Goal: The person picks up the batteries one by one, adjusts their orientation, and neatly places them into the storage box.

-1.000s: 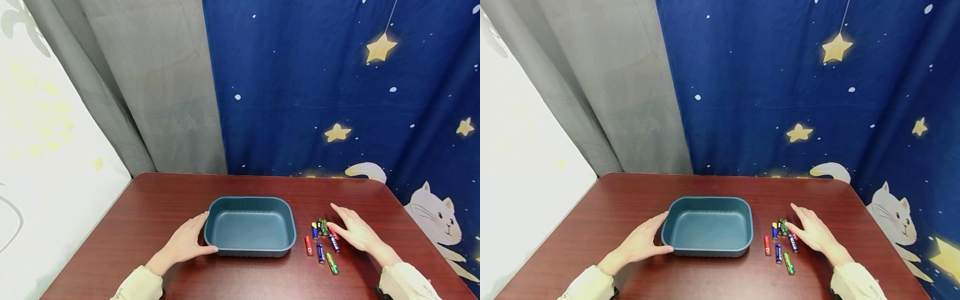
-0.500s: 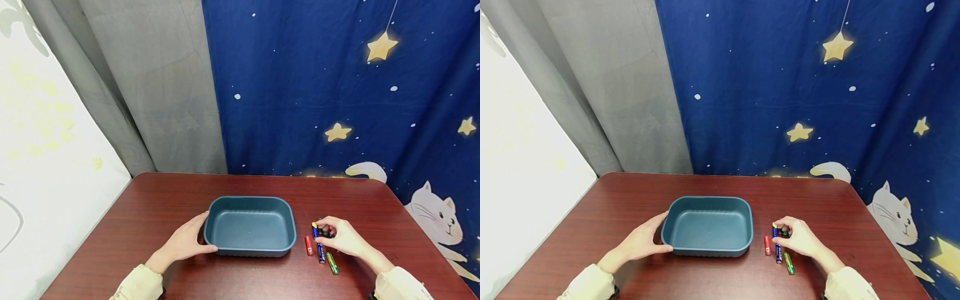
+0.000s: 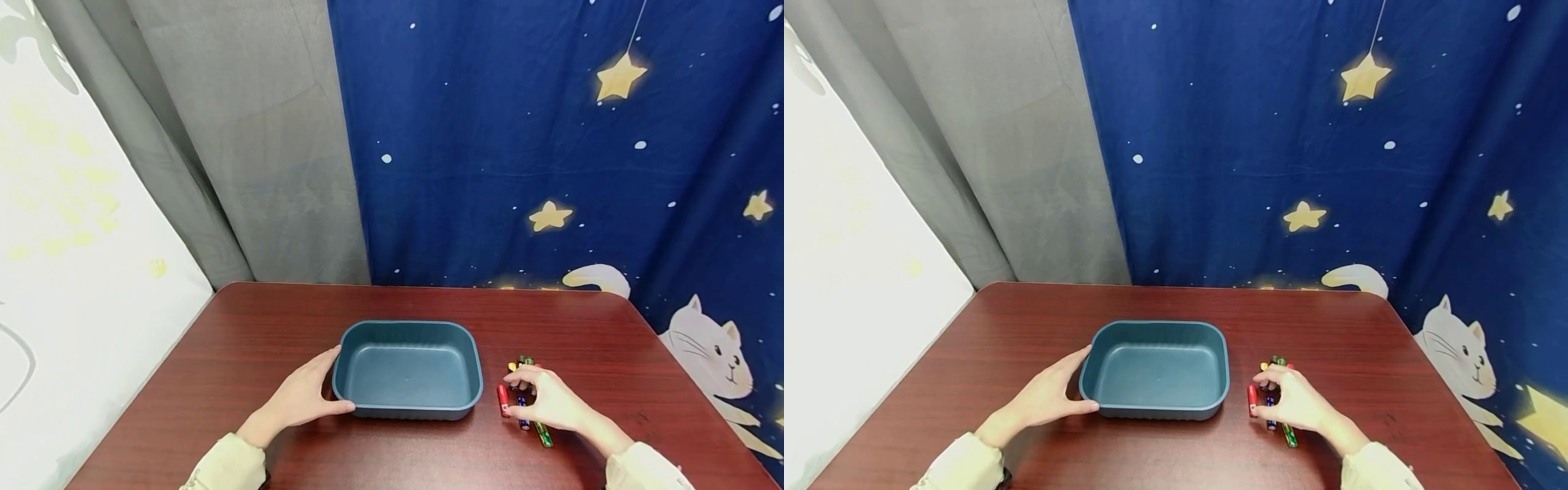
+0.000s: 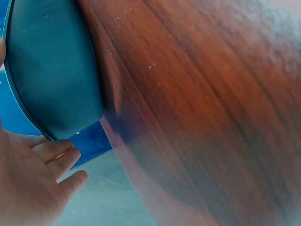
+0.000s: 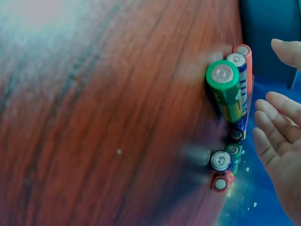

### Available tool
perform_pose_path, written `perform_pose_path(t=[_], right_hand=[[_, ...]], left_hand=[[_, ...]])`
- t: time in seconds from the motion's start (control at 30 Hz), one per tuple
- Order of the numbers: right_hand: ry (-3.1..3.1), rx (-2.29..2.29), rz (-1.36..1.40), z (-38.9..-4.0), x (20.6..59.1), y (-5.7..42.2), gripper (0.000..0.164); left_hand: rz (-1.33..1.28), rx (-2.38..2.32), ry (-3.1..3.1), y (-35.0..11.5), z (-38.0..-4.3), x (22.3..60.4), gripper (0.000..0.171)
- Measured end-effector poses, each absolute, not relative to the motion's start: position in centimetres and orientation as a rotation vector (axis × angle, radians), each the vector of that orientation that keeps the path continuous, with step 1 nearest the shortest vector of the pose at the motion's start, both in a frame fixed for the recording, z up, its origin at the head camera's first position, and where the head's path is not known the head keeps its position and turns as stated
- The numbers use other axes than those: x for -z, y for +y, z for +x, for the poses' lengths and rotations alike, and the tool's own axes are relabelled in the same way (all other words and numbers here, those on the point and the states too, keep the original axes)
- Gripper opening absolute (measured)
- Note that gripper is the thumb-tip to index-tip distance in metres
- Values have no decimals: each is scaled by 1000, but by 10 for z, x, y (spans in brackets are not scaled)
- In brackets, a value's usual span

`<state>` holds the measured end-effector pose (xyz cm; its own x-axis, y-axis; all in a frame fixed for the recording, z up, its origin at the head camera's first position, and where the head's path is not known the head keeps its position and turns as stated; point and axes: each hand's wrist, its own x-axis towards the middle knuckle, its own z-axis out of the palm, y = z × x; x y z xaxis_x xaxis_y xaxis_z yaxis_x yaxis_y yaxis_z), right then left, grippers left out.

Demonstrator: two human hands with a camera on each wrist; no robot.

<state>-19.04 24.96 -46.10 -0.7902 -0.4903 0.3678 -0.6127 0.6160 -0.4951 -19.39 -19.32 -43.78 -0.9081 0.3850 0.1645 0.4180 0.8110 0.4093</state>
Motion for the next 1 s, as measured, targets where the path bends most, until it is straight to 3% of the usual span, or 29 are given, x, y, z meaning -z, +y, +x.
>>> perform_pose_path(t=[1.0], right_hand=[[-2705, -608, 882, -192, 470, 241, 40]], left_hand=[[-675, 681, -2890, -194, -196, 440, 104]])
